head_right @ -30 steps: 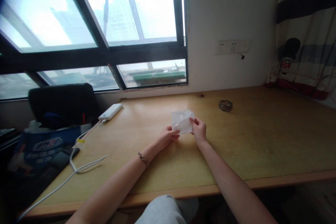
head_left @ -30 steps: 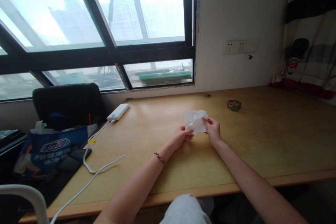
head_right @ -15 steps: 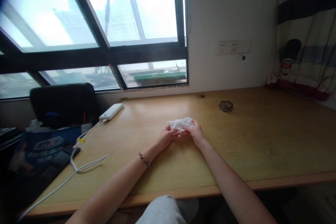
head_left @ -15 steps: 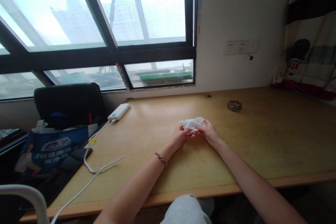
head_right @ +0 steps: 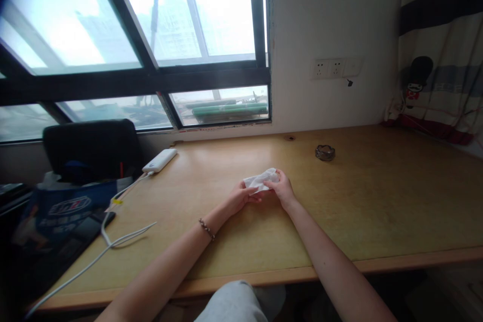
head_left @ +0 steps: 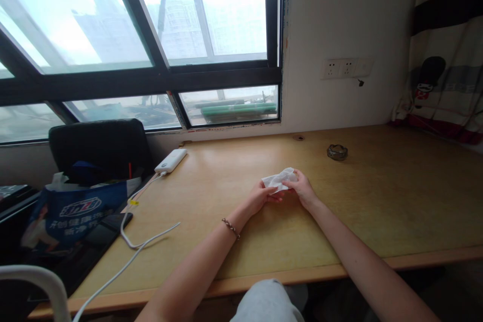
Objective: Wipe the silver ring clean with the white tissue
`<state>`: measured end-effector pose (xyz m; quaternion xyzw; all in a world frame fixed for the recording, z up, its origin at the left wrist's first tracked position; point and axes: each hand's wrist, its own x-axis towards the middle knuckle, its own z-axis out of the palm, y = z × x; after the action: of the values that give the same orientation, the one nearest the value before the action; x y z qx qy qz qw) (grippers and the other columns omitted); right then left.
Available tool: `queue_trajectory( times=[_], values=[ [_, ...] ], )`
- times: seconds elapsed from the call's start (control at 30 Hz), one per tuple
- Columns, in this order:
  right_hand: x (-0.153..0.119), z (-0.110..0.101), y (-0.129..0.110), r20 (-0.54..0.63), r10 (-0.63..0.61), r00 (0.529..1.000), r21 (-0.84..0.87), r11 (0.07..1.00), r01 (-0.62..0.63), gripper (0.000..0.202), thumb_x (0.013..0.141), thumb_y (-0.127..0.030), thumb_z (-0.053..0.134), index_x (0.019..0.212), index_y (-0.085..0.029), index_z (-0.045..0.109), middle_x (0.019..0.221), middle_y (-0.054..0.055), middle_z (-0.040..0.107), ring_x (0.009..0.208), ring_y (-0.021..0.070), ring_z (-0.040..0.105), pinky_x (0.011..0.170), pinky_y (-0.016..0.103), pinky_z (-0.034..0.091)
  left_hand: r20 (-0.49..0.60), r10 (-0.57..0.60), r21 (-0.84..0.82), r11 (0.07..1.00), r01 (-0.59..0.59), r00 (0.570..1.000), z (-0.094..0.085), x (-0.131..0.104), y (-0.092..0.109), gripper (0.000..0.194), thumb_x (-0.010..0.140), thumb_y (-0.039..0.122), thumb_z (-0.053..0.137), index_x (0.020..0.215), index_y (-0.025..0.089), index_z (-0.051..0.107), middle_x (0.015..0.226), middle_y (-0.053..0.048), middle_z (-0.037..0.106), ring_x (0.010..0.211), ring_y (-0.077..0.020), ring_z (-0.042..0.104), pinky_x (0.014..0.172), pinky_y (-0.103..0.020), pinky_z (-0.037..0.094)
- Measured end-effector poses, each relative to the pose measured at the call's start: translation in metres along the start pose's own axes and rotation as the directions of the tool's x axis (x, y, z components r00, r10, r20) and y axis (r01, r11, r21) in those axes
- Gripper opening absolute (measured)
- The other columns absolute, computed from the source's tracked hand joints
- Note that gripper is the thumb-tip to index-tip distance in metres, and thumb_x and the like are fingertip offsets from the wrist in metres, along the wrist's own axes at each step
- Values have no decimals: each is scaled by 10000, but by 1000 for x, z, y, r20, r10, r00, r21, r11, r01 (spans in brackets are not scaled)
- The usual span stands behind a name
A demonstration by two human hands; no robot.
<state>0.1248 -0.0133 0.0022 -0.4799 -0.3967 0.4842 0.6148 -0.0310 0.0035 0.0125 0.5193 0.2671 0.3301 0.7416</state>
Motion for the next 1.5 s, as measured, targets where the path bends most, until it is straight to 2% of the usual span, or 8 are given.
queue_trajectory(
  times=[0.37,0.5,0.6,0.83,1.03,1.13,1.27,1.5],
  values=[
    [3,-1,-4,-59,34,998,70,997,-29,399,620,-445,612,907,-170,574,768,39,654,592,149,591,492,233,459,-147,-13,-83,997,1,989,-7,7,-7,350,717,369,578,904,73,589,759,-104,643,535,-146,582,497,-268,490],
    [-3,1,-9,117,32,993,6,999,-33,608,574,-386,675,1128,-244,471,874,20,637,642,152,593,465,223,454,-149,-7,-109,994,-9,989,-9,8,-8,378,754,418,514,955,101,553,711,-81,642,499,-147,581,482,-268,478],
    [-6,4,-8,155,-27,987,-102,994,44,582,496,-305,729,1041,-210,547,831,15,643,669,154,589,521,225,457,-127,-8,-101,995,-5,992,-7,8,-7,419,756,470,482,938,99,553,716,-88,639,493,-158,584,469,-279,476],
    [3,-1,3,29,-110,993,-250,961,114,261,546,-354,662,686,-134,646,617,13,641,572,152,565,530,241,411,-55,35,125,992,-28,998,0,2,-6,378,620,286,670,931,90,577,731,-64,620,532,-121,565,500,-238,483],
    [8,-8,7,-54,-87,995,-255,964,70,352,615,-393,587,834,-122,637,658,60,651,599,192,583,517,269,425,-19,-42,143,989,45,999,-3,0,-10,329,597,199,646,890,89,545,649,-31,582,440,-88,506,410,-210,437],
    [1,-3,-3,-26,-314,949,-454,850,269,470,631,-403,585,1030,-155,566,950,100,625,847,238,573,682,335,449,2,-54,116,992,53,999,-5,1,-10,295,636,216,600,895,97,525,584,-12,558,413,-87,496,405,-208,423],
    [-11,5,-14,216,-590,778,-702,460,544,680,568,-399,661,1186,-216,445,1255,83,430,1152,264,362,953,413,284,43,-62,148,987,55,997,-5,0,-8,259,633,197,574,872,107,527,547,6,537,383,-88,480,368,-198,373],
    [-8,5,-3,190,-545,817,-778,424,464,680,611,-472,618,1196,-196,411,1181,103,483,1085,261,412,912,415,327,111,-188,136,976,173,976,-6,-7,-3,254,563,123,580,798,140,487,547,54,474,346,-14,342,326,-150,235]
  ],
)
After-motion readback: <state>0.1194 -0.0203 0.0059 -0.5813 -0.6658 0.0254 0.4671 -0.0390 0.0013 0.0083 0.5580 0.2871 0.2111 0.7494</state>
